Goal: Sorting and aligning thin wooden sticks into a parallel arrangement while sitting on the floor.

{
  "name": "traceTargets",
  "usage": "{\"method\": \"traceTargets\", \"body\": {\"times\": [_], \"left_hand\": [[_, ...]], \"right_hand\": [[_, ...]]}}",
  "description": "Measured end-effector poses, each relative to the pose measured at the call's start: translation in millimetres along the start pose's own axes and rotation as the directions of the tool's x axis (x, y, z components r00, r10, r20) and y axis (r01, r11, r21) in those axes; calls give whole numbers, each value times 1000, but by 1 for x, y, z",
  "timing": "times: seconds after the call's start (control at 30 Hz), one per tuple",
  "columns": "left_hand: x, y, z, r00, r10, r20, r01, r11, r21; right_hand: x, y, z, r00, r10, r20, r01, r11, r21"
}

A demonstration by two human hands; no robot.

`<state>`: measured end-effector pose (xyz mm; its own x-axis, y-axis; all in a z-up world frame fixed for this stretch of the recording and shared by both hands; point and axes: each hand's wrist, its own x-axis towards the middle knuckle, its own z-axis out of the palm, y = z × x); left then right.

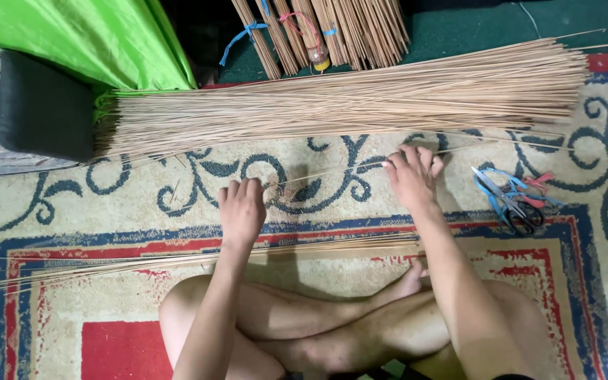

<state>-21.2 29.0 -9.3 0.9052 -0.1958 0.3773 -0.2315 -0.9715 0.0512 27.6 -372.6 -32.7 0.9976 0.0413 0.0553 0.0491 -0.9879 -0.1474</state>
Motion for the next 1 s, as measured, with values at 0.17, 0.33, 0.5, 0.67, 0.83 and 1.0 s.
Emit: {"method": "traceTargets", "body": {"times": [0.17, 0.33, 0.5, 0.67, 0.83, 1.0], "left_hand": [[-47, 19, -43, 993, -48, -109, 40, 997, -67], [-71, 57, -50, 976, 145, -161, -159, 984, -81], [-107, 0, -71, 992, 43, -116, -46, 999, -24], [-130, 10, -46, 989, 84, -121, -93, 993, -72], [-128, 61, -25, 958, 258, -128, -275, 950, -145], [-126, 68, -42, 941, 317, -122, -334, 929, -163]], "right_hand": [[-58, -76, -52, 972, -209, -105, 209, 978, -6], [-109, -122, -43, 891, -439, -116, 450, 889, 88], [-128, -71, -133, 893, -152, 423, 43, 966, 257], [-162, -48, -165, 918, -1, 396, -191, 876, 443], [-185, -74, -141, 956, -157, 247, 23, 881, 472], [-194, -78, -137, 906, -283, 315, 164, 920, 355]]}}
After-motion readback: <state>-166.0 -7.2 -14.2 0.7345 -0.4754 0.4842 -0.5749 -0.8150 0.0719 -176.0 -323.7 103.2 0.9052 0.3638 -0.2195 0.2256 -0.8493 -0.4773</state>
